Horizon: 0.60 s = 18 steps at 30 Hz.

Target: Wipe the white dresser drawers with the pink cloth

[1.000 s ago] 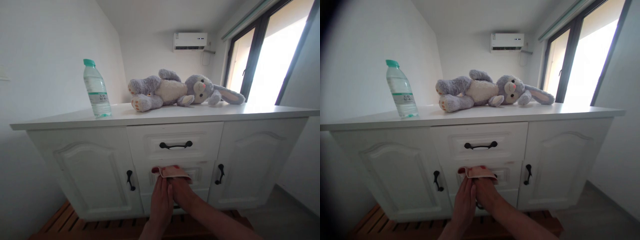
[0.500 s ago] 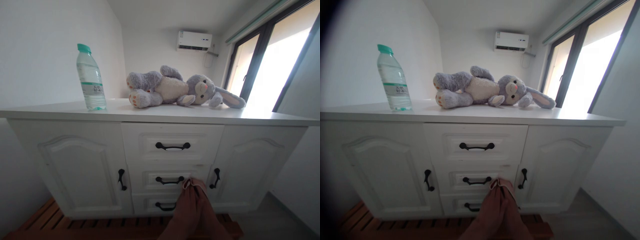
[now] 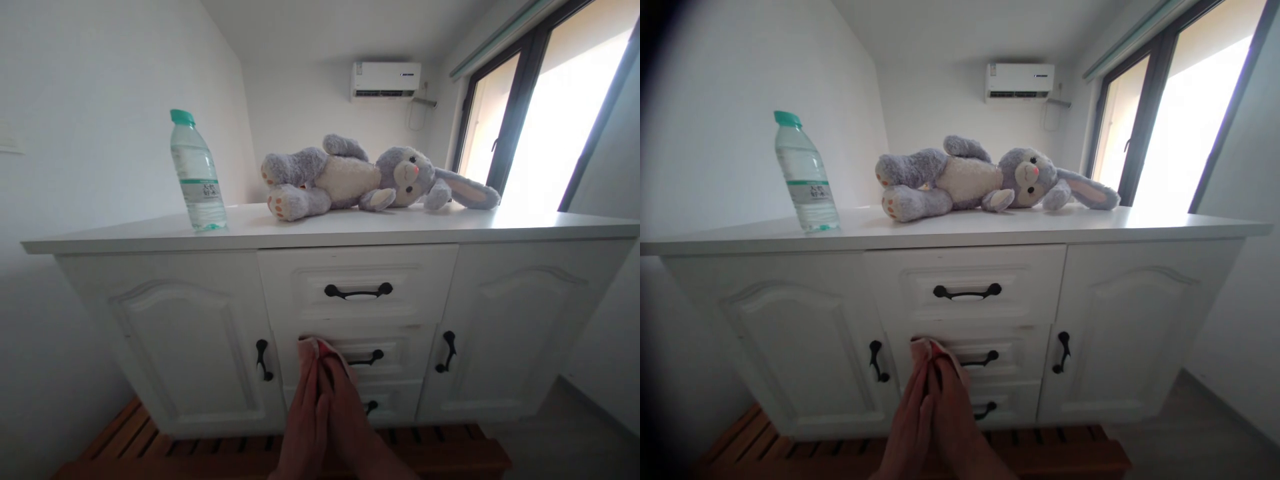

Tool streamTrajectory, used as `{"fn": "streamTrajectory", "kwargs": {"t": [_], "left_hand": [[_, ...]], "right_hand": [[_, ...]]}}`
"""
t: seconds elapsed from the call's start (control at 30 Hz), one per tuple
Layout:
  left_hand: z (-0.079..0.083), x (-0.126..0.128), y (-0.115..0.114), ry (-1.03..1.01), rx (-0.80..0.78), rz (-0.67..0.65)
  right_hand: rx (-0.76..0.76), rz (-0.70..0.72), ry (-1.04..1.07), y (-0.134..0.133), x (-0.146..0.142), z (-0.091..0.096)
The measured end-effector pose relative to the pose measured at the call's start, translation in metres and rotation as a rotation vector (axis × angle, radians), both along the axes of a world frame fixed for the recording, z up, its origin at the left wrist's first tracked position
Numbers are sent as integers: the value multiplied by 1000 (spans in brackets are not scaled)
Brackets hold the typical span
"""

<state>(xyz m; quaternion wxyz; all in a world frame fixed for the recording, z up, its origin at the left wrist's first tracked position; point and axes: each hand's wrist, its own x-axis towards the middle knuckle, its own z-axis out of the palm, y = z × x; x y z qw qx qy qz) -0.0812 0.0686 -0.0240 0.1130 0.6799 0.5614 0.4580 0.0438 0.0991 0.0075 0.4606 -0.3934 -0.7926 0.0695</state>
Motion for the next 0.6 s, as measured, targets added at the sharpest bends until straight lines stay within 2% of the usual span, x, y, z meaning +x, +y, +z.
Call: {"fn": "streamTrajectory", "kwargs": {"t": [0.07, 0.13, 0.2, 0.3, 0.4, 0.47, 0.53, 0.6], "left_hand": [[-5, -3, -14, -93, 99, 29], [-22, -6, -27, -223, 103, 105], [-47, -6, -37, -406, -18, 166], [-89, 4, -38, -742, -324, 206], [-124, 23, -23, -1092, -602, 226], [-137, 40, -7, -1244, -728, 247], [-140, 57, 11, -1321, -786, 248], [-136, 72, 27, -1378, -788, 202]], "right_hand": [[187, -157, -185, 2, 30, 0], [256, -252, -299, 6, 63, -1], [211, -244, -371, 10, 84, 5], [30, -147, -487, 13, 81, 25], [-141, -41, -588, 14, 60, 52], [-172, 20, -600, 16, 54, 65], [-180, 33, -609, 17, 58, 71], [-205, 1, -629, 15, 70, 69]]}}
